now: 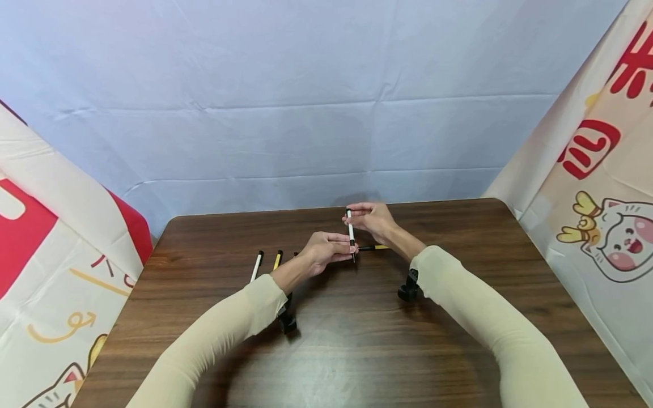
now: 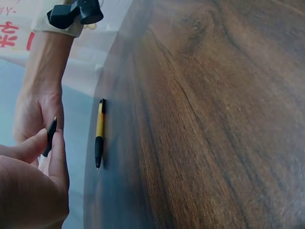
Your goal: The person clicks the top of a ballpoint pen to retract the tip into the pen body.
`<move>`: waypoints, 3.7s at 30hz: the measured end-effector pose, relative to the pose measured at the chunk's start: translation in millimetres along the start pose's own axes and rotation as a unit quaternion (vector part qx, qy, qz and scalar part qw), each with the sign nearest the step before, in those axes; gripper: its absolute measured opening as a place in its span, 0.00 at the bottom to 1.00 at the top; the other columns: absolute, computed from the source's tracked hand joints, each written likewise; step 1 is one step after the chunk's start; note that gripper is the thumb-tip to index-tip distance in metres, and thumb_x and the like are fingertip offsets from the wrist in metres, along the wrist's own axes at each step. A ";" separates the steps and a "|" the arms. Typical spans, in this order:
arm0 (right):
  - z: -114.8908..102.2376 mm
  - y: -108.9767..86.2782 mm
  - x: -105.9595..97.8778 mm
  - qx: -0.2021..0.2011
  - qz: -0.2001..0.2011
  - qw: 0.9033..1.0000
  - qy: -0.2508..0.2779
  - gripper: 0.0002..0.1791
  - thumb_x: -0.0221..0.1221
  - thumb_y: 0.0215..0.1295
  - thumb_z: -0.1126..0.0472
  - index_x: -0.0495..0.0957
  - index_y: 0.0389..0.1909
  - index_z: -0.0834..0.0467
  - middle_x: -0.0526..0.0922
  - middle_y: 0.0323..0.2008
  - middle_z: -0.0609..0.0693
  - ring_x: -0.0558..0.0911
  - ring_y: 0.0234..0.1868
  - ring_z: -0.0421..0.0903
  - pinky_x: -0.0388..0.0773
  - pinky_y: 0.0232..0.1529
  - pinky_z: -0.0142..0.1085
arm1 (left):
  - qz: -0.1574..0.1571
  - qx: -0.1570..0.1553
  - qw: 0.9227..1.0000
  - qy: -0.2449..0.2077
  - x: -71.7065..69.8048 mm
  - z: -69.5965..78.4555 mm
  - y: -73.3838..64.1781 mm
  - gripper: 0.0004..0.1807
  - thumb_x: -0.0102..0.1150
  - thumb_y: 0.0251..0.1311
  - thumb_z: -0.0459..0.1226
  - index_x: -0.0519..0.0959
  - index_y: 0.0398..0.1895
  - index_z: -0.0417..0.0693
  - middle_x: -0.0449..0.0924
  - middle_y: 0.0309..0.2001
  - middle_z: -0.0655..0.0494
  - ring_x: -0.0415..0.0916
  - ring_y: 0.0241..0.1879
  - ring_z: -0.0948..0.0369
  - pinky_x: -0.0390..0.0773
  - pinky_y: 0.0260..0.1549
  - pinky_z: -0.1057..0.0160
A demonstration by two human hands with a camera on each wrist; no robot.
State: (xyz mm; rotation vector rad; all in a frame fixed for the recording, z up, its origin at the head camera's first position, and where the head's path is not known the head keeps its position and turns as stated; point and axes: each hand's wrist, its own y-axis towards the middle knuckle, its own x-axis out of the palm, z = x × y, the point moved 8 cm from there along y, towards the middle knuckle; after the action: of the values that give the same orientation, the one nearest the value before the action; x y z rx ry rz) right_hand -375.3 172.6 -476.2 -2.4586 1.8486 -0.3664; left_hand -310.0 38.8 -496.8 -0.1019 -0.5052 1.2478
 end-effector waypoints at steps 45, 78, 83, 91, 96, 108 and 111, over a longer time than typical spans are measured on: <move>9.1 -11.3 31.3 -0.019 -0.006 1.000 0.013 0.29 0.60 0.69 0.82 0.68 0.70 0.76 0.87 0.41 0.56 0.91 0.46 0.49 0.87 0.54 0.40 | -0.016 0.009 0.999 0.048 -24.3 -6.2 -22.6 0.15 0.63 0.66 0.19 0.80 0.56 0.23 0.90 0.43 0.36 0.90 0.40 0.56 0.89 0.48 0.56; 22.0 -23.8 70.7 -0.020 -0.011 1.000 -0.004 0.30 0.63 0.68 0.79 0.68 0.70 0.76 0.89 0.41 0.56 0.91 0.47 0.50 0.88 0.50 0.39 | -0.023 0.000 0.996 0.087 -56.5 -10.1 -57.1 0.18 0.66 0.65 0.20 0.79 0.57 0.22 0.89 0.45 0.35 0.90 0.41 0.57 0.89 0.47 0.58; 24.6 -27.4 75.7 -0.027 -0.016 0.999 -0.013 0.31 0.63 0.68 0.79 0.66 0.71 0.78 0.88 0.42 0.59 0.91 0.47 0.50 0.88 0.50 0.38 | -0.033 -0.001 0.993 0.109 -59.4 -9.7 -63.3 0.19 0.65 0.65 0.20 0.78 0.58 0.21 0.89 0.47 0.35 0.89 0.41 0.59 0.89 0.48 0.58; 24.6 -29.0 89.8 -0.040 -0.027 0.998 -0.036 0.33 0.66 0.65 0.79 0.67 0.70 0.78 0.88 0.44 0.63 0.88 0.55 0.63 0.88 0.50 0.37 | -0.021 0.009 0.992 0.127 -72.0 -4.6 -75.3 0.19 0.65 0.64 0.18 0.79 0.58 0.22 0.88 0.47 0.34 0.89 0.40 0.58 0.89 0.47 0.59; 28.2 -29.8 95.5 -0.040 -0.033 0.997 -0.049 0.34 0.67 0.64 0.79 0.67 0.70 0.78 0.88 0.47 0.67 0.85 0.58 0.68 0.88 0.50 0.37 | -0.014 0.009 0.989 0.148 -78.3 -7.0 -78.4 0.19 0.67 0.62 0.19 0.80 0.57 0.24 0.89 0.45 0.37 0.89 0.39 0.59 0.89 0.45 0.60; 35.4 -32.9 101.6 -0.028 -0.040 0.995 -0.089 0.32 0.66 0.64 0.80 0.70 0.70 0.75 0.85 0.54 0.72 0.90 0.51 0.55 0.88 0.50 0.36 | -0.007 0.048 0.963 0.263 -85.3 -5.8 -86.3 0.18 0.74 0.58 0.26 0.85 0.52 0.30 0.91 0.40 0.44 0.87 0.36 0.65 0.86 0.37 0.69; 37.7 -34.0 103.4 -0.024 -0.042 0.995 -0.093 0.32 0.66 0.64 0.80 0.70 0.70 0.74 0.85 0.54 0.72 0.90 0.51 0.53 0.88 0.50 0.35 | -0.002 0.063 0.950 0.304 -86.2 -5.1 -88.2 0.17 0.76 0.57 0.28 0.87 0.50 0.33 0.92 0.39 0.46 0.88 0.37 0.64 0.84 0.36 0.70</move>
State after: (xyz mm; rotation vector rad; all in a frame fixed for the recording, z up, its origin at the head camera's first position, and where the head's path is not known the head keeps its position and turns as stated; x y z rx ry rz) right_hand -308.3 79.9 -490.1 -2.5097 1.7037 -0.0940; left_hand -249.5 -68.9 -497.8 -0.3636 0.1102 1.1676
